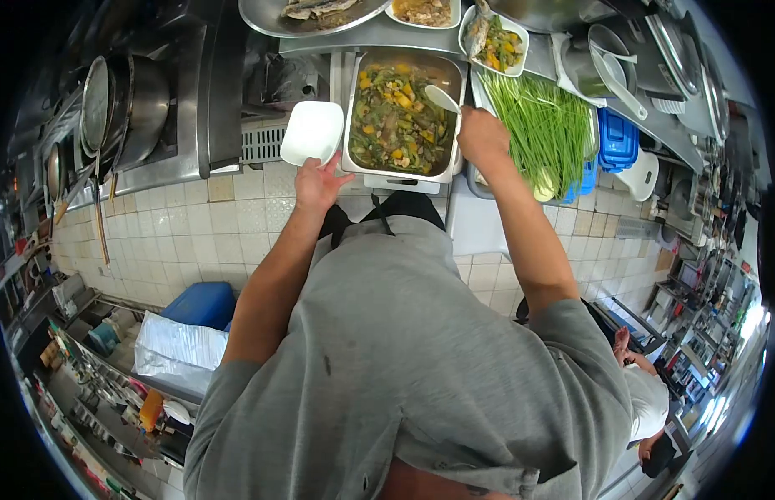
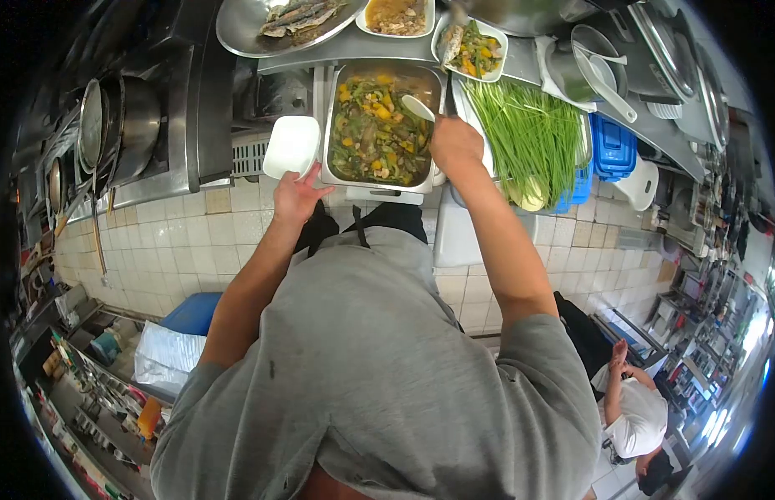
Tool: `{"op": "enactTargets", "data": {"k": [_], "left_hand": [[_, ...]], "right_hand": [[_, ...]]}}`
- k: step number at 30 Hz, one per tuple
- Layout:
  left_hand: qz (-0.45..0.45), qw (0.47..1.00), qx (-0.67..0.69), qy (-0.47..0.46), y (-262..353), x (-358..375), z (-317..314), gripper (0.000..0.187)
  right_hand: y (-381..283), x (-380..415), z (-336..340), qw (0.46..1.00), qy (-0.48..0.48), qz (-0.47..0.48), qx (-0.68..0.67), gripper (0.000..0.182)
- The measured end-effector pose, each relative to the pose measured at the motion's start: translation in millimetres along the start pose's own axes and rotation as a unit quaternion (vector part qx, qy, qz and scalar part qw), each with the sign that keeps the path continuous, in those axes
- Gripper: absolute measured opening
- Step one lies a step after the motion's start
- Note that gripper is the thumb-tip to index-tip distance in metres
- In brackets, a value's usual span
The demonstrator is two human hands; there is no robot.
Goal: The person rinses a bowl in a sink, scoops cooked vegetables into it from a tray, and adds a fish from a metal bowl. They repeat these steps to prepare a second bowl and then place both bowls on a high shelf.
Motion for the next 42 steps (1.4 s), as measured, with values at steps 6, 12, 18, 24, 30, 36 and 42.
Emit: {"op": "enactTargets", "data": {"k": [6, 12, 18, 24, 30, 36, 42], "left_hand": [[-0.006, 0.999, 0.028, 0.019, 5, 5, 31, 0.042], [-0.017, 0.999, 0.027, 0.03, 8, 17, 65, 0.041], [-0.008, 0.999, 0.018, 0.025, 11, 27, 85, 0.045], [-0.031, 0.999, 0.023, 0.016, 17, 17, 101, 0.051], [-0.078, 0.995, -0.062, -0.029, 39, 35, 89, 0.054], [-0.084, 0.992, -0.097, -0.02, 42, 36, 87, 0.057], [-0.111, 0.984, -0.142, -0.004, 41, 46, 80, 0.056]], "right_hand": [[-26, 58, -10, 0.992, -0.088, 0.09, -0.025, 0.025], [-30, 54, -56, 0.989, -0.061, 0.128, -0.036, 0.024], [-13, 39, -20, 0.998, 0.002, 0.033, -0.049, 0.025], [15, 52, -13, 0.994, -0.076, -0.038, -0.064, 0.031], [12, 38, -77, 0.984, -0.116, -0.039, -0.126, 0.027], [-9, 12, -126, 0.895, -0.02, -0.082, -0.438, 0.027], [-16, 21, -114, 0.992, -0.068, -0.049, -0.097, 0.027]]}}
Point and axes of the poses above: each hand's wrist, its own x-axis away from the middle knuckle, its own z-axis out of the back of the hand, y = z × x, the point moved 1 cm from there along -x, towards the middle knuckle, and after that the axes turned 15 degrees about -x, right-handed, at the moved point
